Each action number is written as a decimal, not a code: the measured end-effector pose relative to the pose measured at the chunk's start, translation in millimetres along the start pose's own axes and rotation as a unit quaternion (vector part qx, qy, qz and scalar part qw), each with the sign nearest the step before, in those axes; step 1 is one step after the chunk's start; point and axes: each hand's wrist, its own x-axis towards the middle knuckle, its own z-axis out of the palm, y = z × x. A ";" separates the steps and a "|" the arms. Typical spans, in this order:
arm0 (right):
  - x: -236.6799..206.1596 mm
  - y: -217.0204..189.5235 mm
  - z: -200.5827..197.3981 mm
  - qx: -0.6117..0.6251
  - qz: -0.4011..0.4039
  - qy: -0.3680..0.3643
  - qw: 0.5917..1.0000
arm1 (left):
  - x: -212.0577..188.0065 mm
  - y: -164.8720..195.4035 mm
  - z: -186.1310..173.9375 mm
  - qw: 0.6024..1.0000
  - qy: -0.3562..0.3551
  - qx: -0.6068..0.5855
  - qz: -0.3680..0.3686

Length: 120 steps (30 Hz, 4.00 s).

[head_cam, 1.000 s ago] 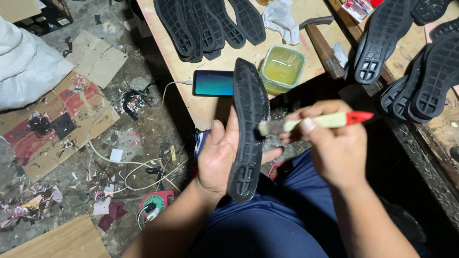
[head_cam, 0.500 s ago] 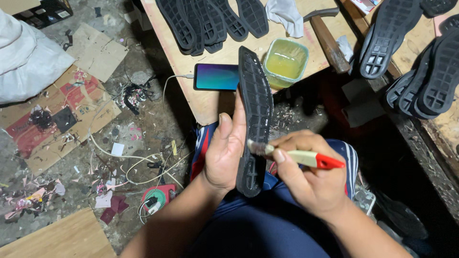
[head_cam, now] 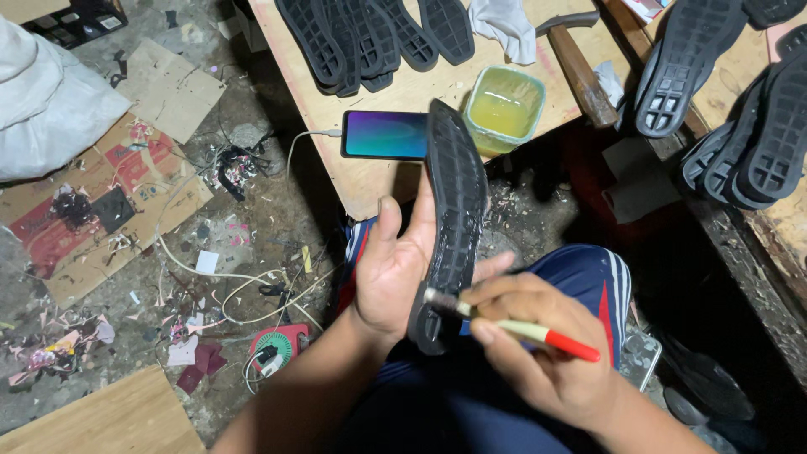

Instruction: The person sits on the floor of a shoe workshop and brushes glue from a plastic container onto the tread side of rubber shoe soles, coating one sole at a time and setting finished soles on the work table with the others.

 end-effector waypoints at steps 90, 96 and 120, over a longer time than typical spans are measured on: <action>8.6 39.8 -33.8 0.009 0.085 0.259 0.962 | -64.8 21.6 -19.8 0.976 -0.065 -0.101 -0.179; 17.1 23.4 -34.9 -0.117 -0.002 0.136 0.984 | -54.6 24.2 -15.1 0.985 -0.041 -0.029 -0.165; 20.9 21.6 -6.8 -0.116 -0.022 -0.010 0.993 | -55.5 14.3 -52.2 0.974 -0.027 -0.170 -0.146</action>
